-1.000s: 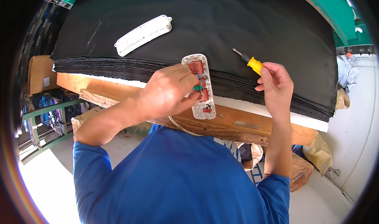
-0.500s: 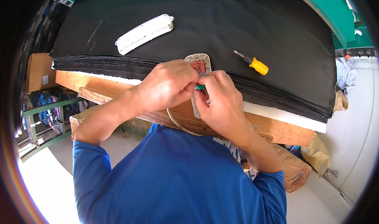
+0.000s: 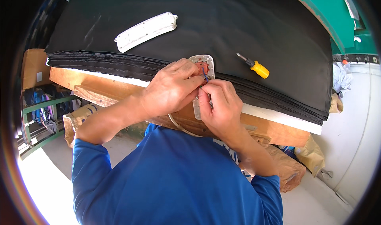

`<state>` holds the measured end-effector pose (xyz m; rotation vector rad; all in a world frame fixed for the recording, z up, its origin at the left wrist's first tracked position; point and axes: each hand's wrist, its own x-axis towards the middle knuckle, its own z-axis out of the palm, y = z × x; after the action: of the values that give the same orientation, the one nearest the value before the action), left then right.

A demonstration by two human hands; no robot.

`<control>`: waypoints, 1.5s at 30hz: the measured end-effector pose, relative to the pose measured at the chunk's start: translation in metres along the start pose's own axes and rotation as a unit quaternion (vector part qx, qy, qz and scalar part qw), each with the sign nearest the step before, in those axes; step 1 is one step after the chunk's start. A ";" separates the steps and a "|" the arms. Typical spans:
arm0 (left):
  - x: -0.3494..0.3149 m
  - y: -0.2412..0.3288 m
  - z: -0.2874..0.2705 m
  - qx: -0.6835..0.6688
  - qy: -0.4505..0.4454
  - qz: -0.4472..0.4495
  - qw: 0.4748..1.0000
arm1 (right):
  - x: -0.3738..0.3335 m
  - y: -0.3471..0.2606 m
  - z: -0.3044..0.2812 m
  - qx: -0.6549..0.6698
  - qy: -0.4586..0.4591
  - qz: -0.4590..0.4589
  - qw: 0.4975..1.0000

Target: Assembling an electrical power strip by connecting internal components and wires.

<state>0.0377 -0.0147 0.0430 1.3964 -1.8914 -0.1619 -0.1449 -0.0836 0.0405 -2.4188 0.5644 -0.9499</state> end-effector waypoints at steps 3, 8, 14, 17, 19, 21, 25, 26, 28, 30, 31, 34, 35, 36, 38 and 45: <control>0.000 0.003 0.001 0.035 -0.001 0.004 0.999 | -0.012 0.002 0.005 0.098 0.021 0.060 0.993; 0.003 0.007 0.002 0.064 0.000 0.008 0.998 | -0.028 0.006 0.012 0.199 0.081 0.107 0.971; 0.003 0.009 0.005 0.077 -0.015 -0.005 0.997 | -0.041 0.020 0.016 0.278 0.181 0.259 0.907; 0.003 0.008 0.007 0.066 0.007 -0.009 0.998 | -0.031 0.024 0.008 0.249 0.168 0.291 0.908; 0.000 0.007 0.005 0.051 0.002 -0.031 0.998 | -0.029 0.029 0.002 0.282 0.140 0.344 0.885; 0.003 0.008 0.006 0.054 0.000 -0.037 0.998 | -0.021 0.030 -0.014 0.302 0.111 0.368 0.872; 0.002 0.011 0.005 0.045 -0.006 -0.052 0.998 | -0.017 0.028 -0.028 0.351 0.063 0.391 0.848; 0.003 0.011 0.004 0.046 -0.006 -0.053 0.997 | -0.014 0.027 -0.028 0.385 0.072 0.388 0.834; 0.003 0.013 0.003 0.033 -0.002 -0.059 0.998 | -0.017 0.040 -0.044 0.446 0.098 0.392 0.798; 0.004 0.015 0.002 0.031 0.003 -0.062 0.998 | -0.019 0.044 -0.052 0.503 0.125 0.395 0.758; 0.005 0.016 0.002 0.031 0.007 -0.063 0.997 | -0.018 0.042 -0.052 0.443 0.117 0.372 0.807; 0.006 0.019 0.004 0.025 0.019 -0.079 0.996 | -0.016 0.023 -0.044 0.298 0.039 0.287 0.910; 0.006 0.021 0.005 0.025 0.016 -0.078 0.997 | -0.016 0.021 -0.037 0.266 0.005 0.289 0.920; 0.006 0.022 0.007 0.034 0.027 -0.083 0.996 | -0.015 0.021 -0.031 0.235 -0.030 0.290 0.927; 0.009 0.026 0.011 0.042 0.037 -0.086 0.995 | -0.013 0.026 -0.023 0.250 -0.034 0.275 0.928; 0.013 0.027 0.014 0.093 0.026 -0.092 0.991 | -0.014 0.032 -0.017 0.346 0.011 0.338 0.875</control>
<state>0.0070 -0.0198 0.0538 1.6860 -1.7691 -0.0381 -0.1733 -0.1066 0.0261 -1.4137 0.8285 -0.6956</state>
